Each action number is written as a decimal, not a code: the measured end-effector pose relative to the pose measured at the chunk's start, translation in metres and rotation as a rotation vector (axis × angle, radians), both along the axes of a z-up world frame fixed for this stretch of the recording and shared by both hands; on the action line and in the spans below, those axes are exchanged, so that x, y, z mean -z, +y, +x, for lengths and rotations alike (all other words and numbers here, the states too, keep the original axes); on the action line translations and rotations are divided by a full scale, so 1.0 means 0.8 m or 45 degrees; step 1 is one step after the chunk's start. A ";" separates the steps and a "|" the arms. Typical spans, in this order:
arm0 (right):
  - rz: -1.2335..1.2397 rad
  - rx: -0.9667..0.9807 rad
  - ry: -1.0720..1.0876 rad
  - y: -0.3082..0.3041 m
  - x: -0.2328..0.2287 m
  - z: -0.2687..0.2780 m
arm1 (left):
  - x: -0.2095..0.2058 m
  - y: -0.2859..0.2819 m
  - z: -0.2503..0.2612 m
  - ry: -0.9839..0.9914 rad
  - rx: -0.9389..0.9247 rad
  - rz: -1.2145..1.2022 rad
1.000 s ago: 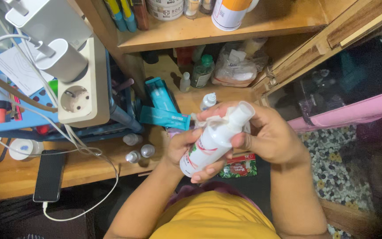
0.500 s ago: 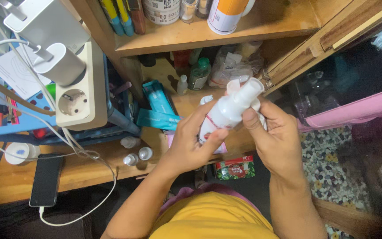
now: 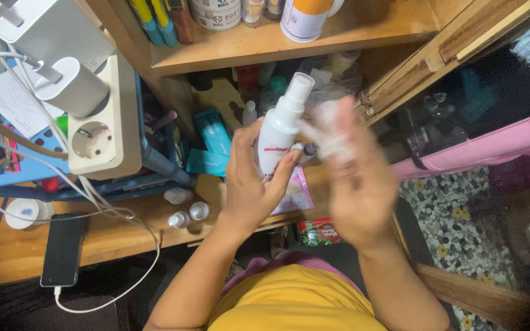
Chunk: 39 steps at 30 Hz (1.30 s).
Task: The person wipes the surfaces of a wooden cabinet and cleans various cosmetic bottles and boxes using a white tissue. They handle items one at a time, wiping them and placing them back on the shelves.
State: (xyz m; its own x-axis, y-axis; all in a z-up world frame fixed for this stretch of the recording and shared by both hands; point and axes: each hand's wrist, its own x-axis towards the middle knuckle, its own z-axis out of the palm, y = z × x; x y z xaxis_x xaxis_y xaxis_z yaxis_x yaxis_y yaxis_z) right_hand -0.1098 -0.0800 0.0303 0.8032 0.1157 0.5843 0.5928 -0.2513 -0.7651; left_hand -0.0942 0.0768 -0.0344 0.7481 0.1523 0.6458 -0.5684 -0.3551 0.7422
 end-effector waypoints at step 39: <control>-0.646 0.249 -0.583 0.003 0.032 0.059 | 0.013 -0.013 0.019 -0.067 -0.157 0.146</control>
State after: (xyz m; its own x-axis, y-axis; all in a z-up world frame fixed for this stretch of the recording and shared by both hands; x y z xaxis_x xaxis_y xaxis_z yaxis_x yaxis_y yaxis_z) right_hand -0.0622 -0.0775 0.0047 0.5238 0.3420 0.7802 0.7345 -0.6452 -0.2102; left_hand -0.0791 0.0664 -0.0448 0.6932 0.1641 0.7018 -0.5519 -0.5054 0.6633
